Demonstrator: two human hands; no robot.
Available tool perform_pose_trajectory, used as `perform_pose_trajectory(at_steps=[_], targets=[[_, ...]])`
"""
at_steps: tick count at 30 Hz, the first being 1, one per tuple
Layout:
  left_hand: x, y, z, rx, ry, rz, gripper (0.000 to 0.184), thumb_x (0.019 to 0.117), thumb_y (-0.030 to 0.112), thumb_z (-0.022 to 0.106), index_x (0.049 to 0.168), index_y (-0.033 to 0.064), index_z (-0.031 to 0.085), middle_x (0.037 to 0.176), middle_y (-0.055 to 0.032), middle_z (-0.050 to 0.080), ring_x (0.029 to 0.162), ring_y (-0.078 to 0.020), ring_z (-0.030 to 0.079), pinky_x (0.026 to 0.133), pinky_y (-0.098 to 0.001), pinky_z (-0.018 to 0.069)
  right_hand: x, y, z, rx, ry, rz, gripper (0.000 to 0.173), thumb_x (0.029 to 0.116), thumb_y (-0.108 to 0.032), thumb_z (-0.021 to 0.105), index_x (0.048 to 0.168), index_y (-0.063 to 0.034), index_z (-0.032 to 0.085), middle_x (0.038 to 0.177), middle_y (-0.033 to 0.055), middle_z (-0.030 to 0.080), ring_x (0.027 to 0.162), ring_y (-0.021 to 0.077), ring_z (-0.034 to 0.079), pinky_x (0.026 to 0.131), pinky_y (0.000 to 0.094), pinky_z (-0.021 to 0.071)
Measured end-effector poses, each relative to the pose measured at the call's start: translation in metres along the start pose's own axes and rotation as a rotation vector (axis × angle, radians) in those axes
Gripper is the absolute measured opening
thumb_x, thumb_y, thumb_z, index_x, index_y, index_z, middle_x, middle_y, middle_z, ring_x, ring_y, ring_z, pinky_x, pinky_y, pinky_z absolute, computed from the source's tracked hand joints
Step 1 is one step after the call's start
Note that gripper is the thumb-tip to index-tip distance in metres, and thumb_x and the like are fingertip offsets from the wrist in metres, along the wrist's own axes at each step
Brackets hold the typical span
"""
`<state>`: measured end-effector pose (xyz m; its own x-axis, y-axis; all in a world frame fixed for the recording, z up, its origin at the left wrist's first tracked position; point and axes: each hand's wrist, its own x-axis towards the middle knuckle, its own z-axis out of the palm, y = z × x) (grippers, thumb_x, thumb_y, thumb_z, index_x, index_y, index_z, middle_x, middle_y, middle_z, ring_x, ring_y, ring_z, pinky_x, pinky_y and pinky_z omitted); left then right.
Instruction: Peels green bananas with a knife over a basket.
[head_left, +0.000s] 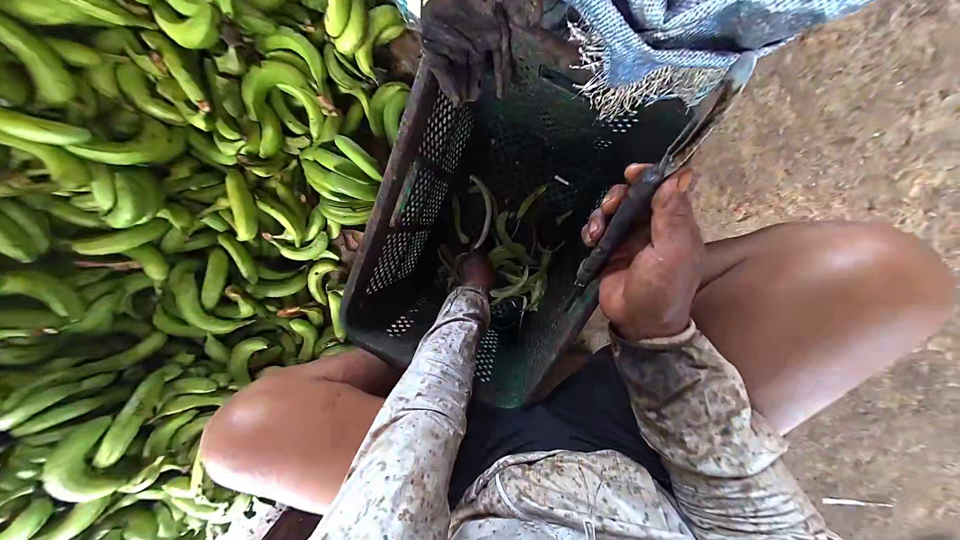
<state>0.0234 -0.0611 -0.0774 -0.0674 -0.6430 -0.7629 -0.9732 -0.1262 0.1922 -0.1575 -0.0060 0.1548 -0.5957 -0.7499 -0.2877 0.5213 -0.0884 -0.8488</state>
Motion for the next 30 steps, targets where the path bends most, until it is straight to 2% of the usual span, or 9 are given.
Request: perform_pose_trajectory(at_steps=[5, 9, 12, 14, 18, 24, 26, 28, 30], targets=[[-0.003, -0.002, 0.019, 0.015, -0.051, -0.03, 0.075, 0.0904, 0.035, 0.073, 0.151, 0.0047, 0.042, 0.148, -0.0277, 0.049, 0.131, -0.0455, 0.054, 0.104, -0.0649, 0.0467, 0.003, 0.007, 0.01, -0.017, -0.007, 0.03, 0.039, 0.1138, -0.033, 0.028, 0.123, -0.0054, 0.055, 0.087, 0.0047, 0.062, 0.071, 0.0159, 0.062, 0.067, 0.0323, 0.058], [-0.009, -0.007, 0.015, -0.241, -0.178, -0.058, 0.072, 0.0872, 0.038, 0.081, 0.142, -0.0009, 0.053, 0.138, -0.0289, 0.057, 0.129, -0.0434, 0.056, 0.108, -0.0611, 0.0442, 0.004, 0.006, 0.013, -0.032, -0.022, 0.016, 0.038, 0.1138, -0.033, 0.028, 0.122, -0.006, 0.055, 0.086, 0.0042, 0.062, 0.071, 0.0156, 0.063, 0.066, 0.0319, 0.0585], [-0.02, -0.019, 0.004, -0.578, -0.159, -0.1, 0.067, 0.0886, 0.042, 0.079, 0.137, 0.0026, 0.054, 0.119, -0.0254, 0.066, 0.104, -0.0381, 0.068, 0.09, -0.0569, 0.0564, 0.008, -0.002, 0.01, -0.034, -0.045, -0.055, 0.038, 0.1144, -0.03, 0.025, 0.121, -0.0063, 0.054, 0.085, 0.0036, 0.061, 0.07, 0.0156, 0.063, 0.066, 0.0315, 0.0583], [-0.033, -0.021, -0.015, -0.674, -0.073, -0.05, 0.065, 0.094, 0.044, 0.073, 0.139, 0.0015, 0.054, 0.123, -0.0276, 0.064, 0.11, -0.041, 0.065, 0.096, -0.0604, 0.0516, 0.012, -0.013, 0.003, -0.037, -0.053, -0.124, 0.042, 0.1145, -0.032, 0.021, 0.121, -0.0067, 0.054, 0.084, 0.0022, 0.06, 0.069, 0.0143, 0.062, 0.065, 0.0305, 0.0577], [-0.061, -0.016, -0.049, -0.766, 0.006, 0.099, 0.05, 0.1073, 0.038, 0.051, 0.143, 0.0034, 0.046, 0.114, -0.0219, 0.063, 0.092, -0.0292, 0.063, 0.082, -0.0483, 0.0539, 0.018, -0.041, -0.01, 0.012, 0.016, -0.255, 0.046, 0.1147, -0.037, 0.02, 0.118, -0.0076, 0.055, 0.08, 0.0023, 0.061, 0.064, 0.0146, 0.061, 0.06, 0.0308, 0.0569], [-0.165, -0.025, -0.124, -0.762, 0.269, 0.481, 0.043, 0.0876, 0.012, 0.078, 0.128, 0.0091, 0.063, 0.115, -0.0102, 0.069, 0.099, -0.019, 0.069, 0.088, -0.0415, 0.059, 0.01, -0.044, -0.012, 0.015, 0.05, -0.286, 0.044, 0.1149, -0.035, 0.023, 0.119, -0.0063, 0.055, 0.082, 0.0042, 0.06, 0.064, 0.0159, 0.06, 0.058, 0.0315, 0.0559], [-0.199, -0.042, -0.147, -1.042, 0.32, 0.712, 0.062, 0.0814, 0.004, 0.08, 0.136, 0.0027, 0.05, 0.115, -0.0098, 0.068, 0.101, -0.0195, 0.069, 0.089, -0.0393, 0.061, 0.006, -0.033, -0.01, -0.008, -0.011, -0.262, 0.041, 0.1146, -0.035, 0.027, 0.12, -0.0054, 0.055, 0.084, 0.0048, 0.061, 0.066, 0.0164, 0.061, 0.061, 0.0326, 0.0569], [-0.216, -0.06, -0.161, -1.375, 0.281, 0.942, 0.072, 0.0872, 0.007, 0.072, 0.148, 0.0053, 0.032, 0.126, -0.0092, 0.062, 0.112, -0.022, 0.065, 0.098, -0.044, 0.056, -0.003, -0.022, -0.006, -0.07, -0.08, -0.202, 0.038, 0.1138, -0.034, 0.032, 0.126, -0.0052, 0.053, 0.087, 0.0038, 0.061, 0.069, 0.0156, 0.061, 0.065, 0.0326, 0.0572], [-0.22, -0.068, -0.164, -1.685, 0.278, 0.985, 0.046, 0.1011, 0.022, 0.052, 0.143, 0.0113, 0.038, 0.124, -0.0108, 0.063, 0.112, -0.0258, 0.064, 0.098, -0.0488, 0.054, -0.015, -0.009, 0.006, -0.164, -0.171, -0.139, 0.032, 0.113, -0.031, 0.037, 0.125, -0.0053, 0.052, 0.088, 0.0022, 0.062, 0.07, 0.0139, 0.062, 0.066, 0.0309, 0.0572]])
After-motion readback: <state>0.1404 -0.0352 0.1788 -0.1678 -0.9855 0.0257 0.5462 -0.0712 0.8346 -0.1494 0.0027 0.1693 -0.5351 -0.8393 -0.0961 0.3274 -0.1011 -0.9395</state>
